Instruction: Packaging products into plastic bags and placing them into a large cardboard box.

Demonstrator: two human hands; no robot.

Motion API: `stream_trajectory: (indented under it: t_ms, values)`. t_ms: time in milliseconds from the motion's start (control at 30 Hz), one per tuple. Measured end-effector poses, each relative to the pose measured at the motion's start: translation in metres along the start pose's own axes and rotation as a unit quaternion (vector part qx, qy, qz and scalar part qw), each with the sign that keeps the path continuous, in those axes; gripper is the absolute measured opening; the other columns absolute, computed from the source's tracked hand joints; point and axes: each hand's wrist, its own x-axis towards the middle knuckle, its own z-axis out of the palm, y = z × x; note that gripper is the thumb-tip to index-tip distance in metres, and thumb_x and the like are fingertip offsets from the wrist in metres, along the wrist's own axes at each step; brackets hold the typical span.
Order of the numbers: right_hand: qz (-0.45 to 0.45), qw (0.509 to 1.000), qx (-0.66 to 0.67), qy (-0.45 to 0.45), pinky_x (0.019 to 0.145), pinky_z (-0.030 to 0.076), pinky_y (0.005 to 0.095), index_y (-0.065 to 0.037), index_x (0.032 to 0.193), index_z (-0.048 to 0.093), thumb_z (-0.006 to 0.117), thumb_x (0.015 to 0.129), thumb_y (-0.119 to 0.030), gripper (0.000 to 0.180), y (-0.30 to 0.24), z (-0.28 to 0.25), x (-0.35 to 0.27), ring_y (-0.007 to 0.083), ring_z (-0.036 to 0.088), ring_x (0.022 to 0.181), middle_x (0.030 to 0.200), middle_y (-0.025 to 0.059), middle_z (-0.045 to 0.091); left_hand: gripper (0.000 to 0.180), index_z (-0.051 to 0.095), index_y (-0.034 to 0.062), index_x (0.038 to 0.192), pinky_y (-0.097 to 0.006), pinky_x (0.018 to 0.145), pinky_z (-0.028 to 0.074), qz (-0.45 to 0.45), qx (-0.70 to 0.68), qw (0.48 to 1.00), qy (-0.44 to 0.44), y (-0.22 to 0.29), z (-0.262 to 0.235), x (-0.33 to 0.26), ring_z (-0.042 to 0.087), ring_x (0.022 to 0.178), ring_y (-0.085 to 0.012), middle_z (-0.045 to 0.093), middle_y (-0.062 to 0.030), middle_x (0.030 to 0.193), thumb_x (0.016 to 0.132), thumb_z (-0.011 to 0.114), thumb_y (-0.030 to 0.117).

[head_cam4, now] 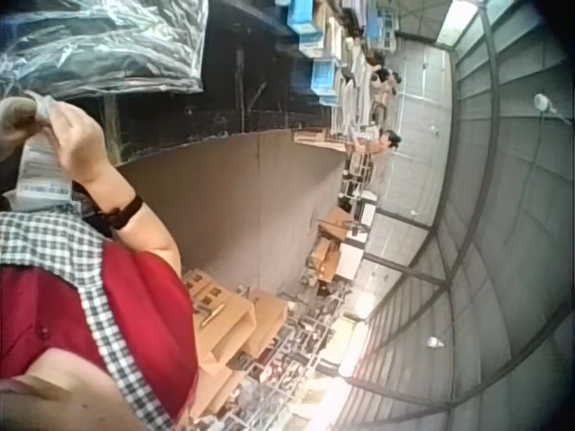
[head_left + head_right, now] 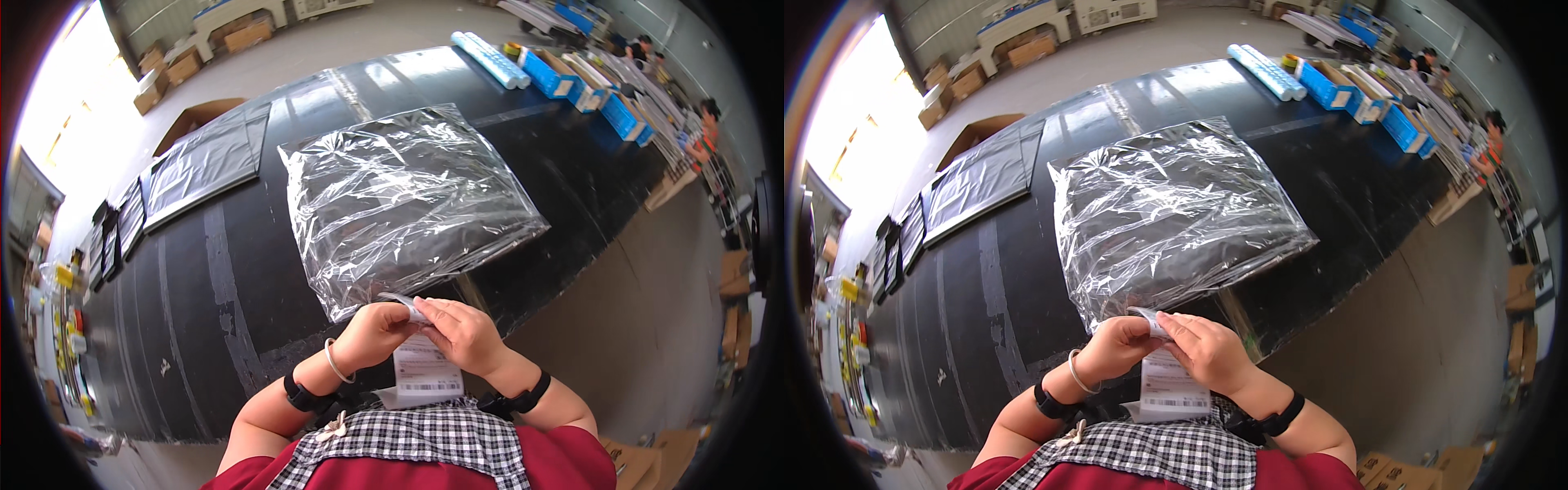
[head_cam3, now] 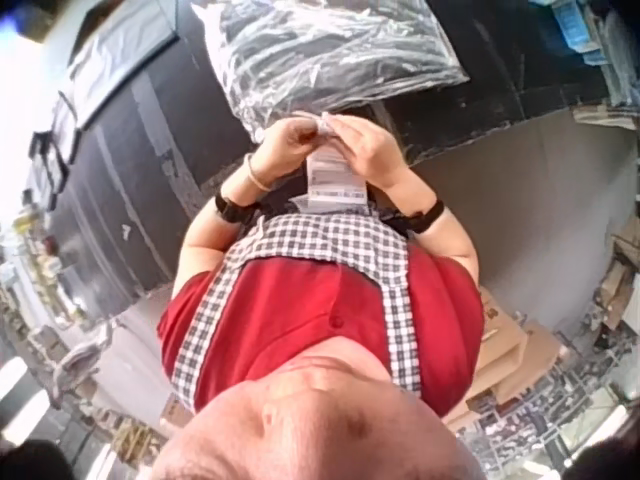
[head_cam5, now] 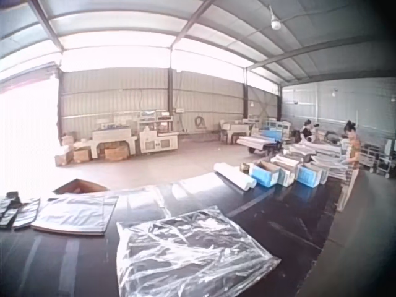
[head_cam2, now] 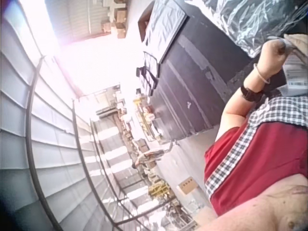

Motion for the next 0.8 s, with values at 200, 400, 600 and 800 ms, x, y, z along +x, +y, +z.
stream_trajectory:
  t_ms: [200,400,600,800]
  values:
    - [-0.093,0.991,0.093,-0.001,0.071,0.056,0.0334,-0.001,0.113,0.065,0.068,0.082,-0.013,0.033,0.044,0.010,0.036,0.0250,0.069,0.084,0.097,0.0113,0.070,0.014,0.060,-0.0001,0.075,-0.039,0.057,0.047,-0.009,0.103,0.991,0.090,0.020,-0.004,0.013,0.059,0.064,-0.0352,0.058,-0.0166,0.066,0.081,0.069,0.010]
    - [-0.136,0.976,0.165,-0.035,0.060,0.054,0.0328,-0.004,0.112,0.066,0.064,0.087,-0.020,0.030,0.077,0.029,0.057,0.0225,0.069,0.075,0.090,0.0076,0.071,0.018,0.058,-0.0017,0.072,-0.037,0.054,0.045,-0.050,0.159,0.978,0.123,0.028,-0.008,0.019,0.056,0.057,-0.0310,0.057,-0.0167,0.065,0.079,0.070,0.009]
    - [-0.151,0.965,0.207,-0.056,0.060,0.054,0.0333,-0.005,0.109,0.066,0.063,0.089,-0.020,0.026,0.087,0.043,0.078,0.0231,0.068,0.073,0.087,0.0076,0.070,0.022,0.056,-0.0024,0.069,-0.034,0.052,0.044,-0.154,0.115,0.965,0.178,0.029,-0.012,0.024,0.055,0.054,-0.0279,0.056,-0.0149,0.063,0.078,0.072,0.011]
    - [0.072,0.901,0.385,-0.185,0.071,0.055,0.0319,-0.003,0.103,0.066,0.052,0.098,-0.019,0.022,0.100,0.057,0.092,0.0224,0.069,0.080,0.090,0.0118,0.070,0.014,0.063,-0.0027,0.078,-0.030,0.055,0.047,-0.081,0.143,0.970,0.177,0.011,-0.027,0.024,0.060,0.058,-0.0194,0.061,-0.0137,0.070,0.076,0.074,0.006]
